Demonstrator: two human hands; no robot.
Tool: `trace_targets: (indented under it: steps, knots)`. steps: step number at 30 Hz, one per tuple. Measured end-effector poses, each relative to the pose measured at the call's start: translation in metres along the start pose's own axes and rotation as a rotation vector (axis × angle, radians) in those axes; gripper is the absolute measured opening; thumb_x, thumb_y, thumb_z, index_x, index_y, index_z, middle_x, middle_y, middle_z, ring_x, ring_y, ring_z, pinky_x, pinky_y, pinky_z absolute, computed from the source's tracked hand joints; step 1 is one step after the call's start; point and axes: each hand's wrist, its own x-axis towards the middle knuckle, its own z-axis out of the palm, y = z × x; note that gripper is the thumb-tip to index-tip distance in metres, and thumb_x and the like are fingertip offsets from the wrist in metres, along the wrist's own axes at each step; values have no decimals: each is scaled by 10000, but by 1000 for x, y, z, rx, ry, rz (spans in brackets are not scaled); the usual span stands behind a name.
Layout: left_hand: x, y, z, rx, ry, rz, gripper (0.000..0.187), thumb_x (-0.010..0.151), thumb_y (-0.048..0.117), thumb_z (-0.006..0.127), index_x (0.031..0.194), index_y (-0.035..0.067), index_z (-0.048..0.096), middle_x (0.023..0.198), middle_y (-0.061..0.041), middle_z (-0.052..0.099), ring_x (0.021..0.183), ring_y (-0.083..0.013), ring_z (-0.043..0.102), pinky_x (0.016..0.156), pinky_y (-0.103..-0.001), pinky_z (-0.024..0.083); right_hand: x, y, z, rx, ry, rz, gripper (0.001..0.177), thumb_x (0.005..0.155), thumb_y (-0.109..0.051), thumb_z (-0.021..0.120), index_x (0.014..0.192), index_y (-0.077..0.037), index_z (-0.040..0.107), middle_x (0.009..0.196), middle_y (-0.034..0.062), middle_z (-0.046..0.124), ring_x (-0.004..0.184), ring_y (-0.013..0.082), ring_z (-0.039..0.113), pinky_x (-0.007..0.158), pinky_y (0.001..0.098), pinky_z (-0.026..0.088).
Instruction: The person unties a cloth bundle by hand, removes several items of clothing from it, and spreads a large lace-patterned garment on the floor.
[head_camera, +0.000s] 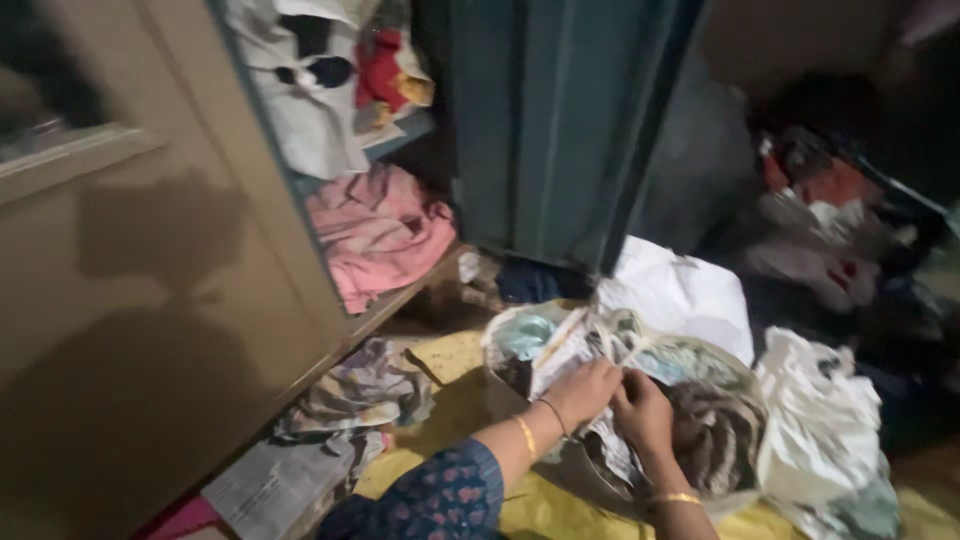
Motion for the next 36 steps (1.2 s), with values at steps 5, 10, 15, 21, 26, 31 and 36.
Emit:
trace_targets:
  steps: [5,10,15,21,26,31,36]
  knots:
    - [5,3,6,-56,-102,-94,122,956,135,540,1035,47,570,1015,-180,591,884,-369,670,702,-469,562,0,-8,-5,109,-37,97,284,868,-258,720,1105,-101,727,891,124,777,752,246,766,716,368,583]
    - [12,-8,15,-48,-168,-97,129,957,120,526,1052,39,554,998,-195,593,870,-381,670,704,-486,562,1,-15,-8,87,30,6,270,849,-244,742,1068,-87,736,925,132,769,824,239,763,749,358,578]
    - [8,-16,18,-67,-162,-126,140,939,116,520,1042,21,526,992,-225,592,874,-418,661,722,-513,554,3,-8,-5,116,45,15,228,822,-214,741,1009,-85,720,911,122,759,820,248,760,754,368,585]
    - [0,-7,5,-161,-81,-306,143,915,133,576,1034,63,539,1029,-209,603,882,-449,635,738,-541,521,10,13,3,80,236,-187,130,856,-137,711,972,-77,715,928,135,736,858,308,720,783,400,569]
    - [0,-7,-7,-323,85,-244,150,915,135,650,1051,94,601,977,-174,626,893,-417,642,759,-497,526,2,16,-3,105,132,-107,162,838,-147,704,981,-85,747,903,144,738,814,298,736,755,388,580]
    - [-1,-2,-18,-445,91,-299,173,902,147,665,1062,80,654,983,-157,670,894,-372,668,761,-448,543,-2,13,-7,81,95,-145,172,838,-165,735,979,-72,764,907,151,745,803,279,727,734,363,569]
    - [5,-1,-24,-538,76,-388,175,935,186,665,1074,92,712,1036,-120,729,946,-327,710,805,-401,560,-5,14,-6,326,100,-63,167,914,-194,681,985,-50,730,856,85,732,751,159,710,705,297,560]
